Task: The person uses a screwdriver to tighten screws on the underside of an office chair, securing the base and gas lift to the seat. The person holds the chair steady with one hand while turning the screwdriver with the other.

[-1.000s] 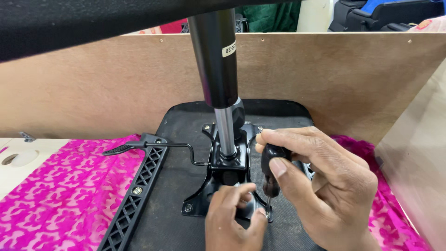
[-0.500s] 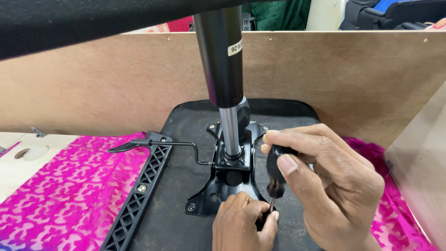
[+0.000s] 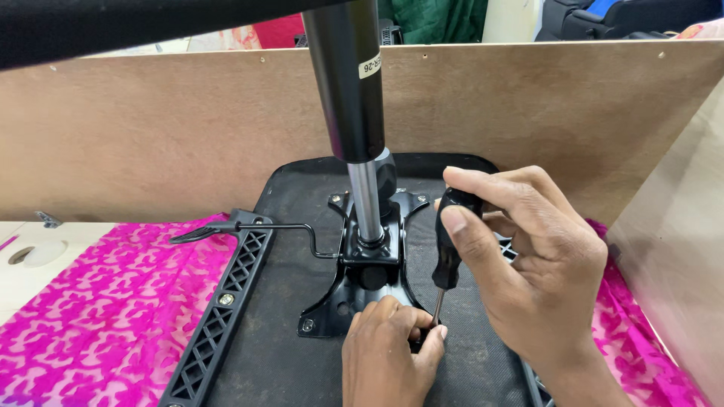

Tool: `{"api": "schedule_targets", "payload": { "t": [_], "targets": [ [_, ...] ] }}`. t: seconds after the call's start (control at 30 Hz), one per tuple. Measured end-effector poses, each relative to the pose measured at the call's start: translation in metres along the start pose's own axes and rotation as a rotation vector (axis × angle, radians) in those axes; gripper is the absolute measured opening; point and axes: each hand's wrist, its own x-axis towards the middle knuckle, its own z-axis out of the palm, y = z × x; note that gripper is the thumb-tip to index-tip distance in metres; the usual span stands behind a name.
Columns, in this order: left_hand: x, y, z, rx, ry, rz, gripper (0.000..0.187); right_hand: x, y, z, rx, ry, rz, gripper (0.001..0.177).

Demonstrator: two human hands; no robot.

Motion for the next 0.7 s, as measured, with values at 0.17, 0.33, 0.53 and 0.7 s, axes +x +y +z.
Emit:
{"api": "schedule_targets", "payload": {
  "t": [0.17, 0.33, 0.53, 0.7],
  "targets": [
    [-0.001, -0.001, -0.001, -0.018, 0.032, 0.048, 0.016, -0.003, 0.0, 0.0, 0.08, -0.038, -0.024, 0.028],
    [-0.003, -0.005, 0.002, -0.001, 0.035, 0.077, 0.016, -0.006, 0.0, -0.001, -0.123, 0.001, -0.163, 0.037],
    [0.001, -0.014, 0.006, 0.046, 0.01, 0.152, 0.023, -0.005, -0.002, 0.0, 0.119, -0.029, -0.052, 0.026],
    [0.002, -0.019, 0.008, 0.078, -0.004, 0.141, 0.026, -0.007, 0.0, 0.005, 0.067, -0.035, -0.109, 0.032]
  ]
}}
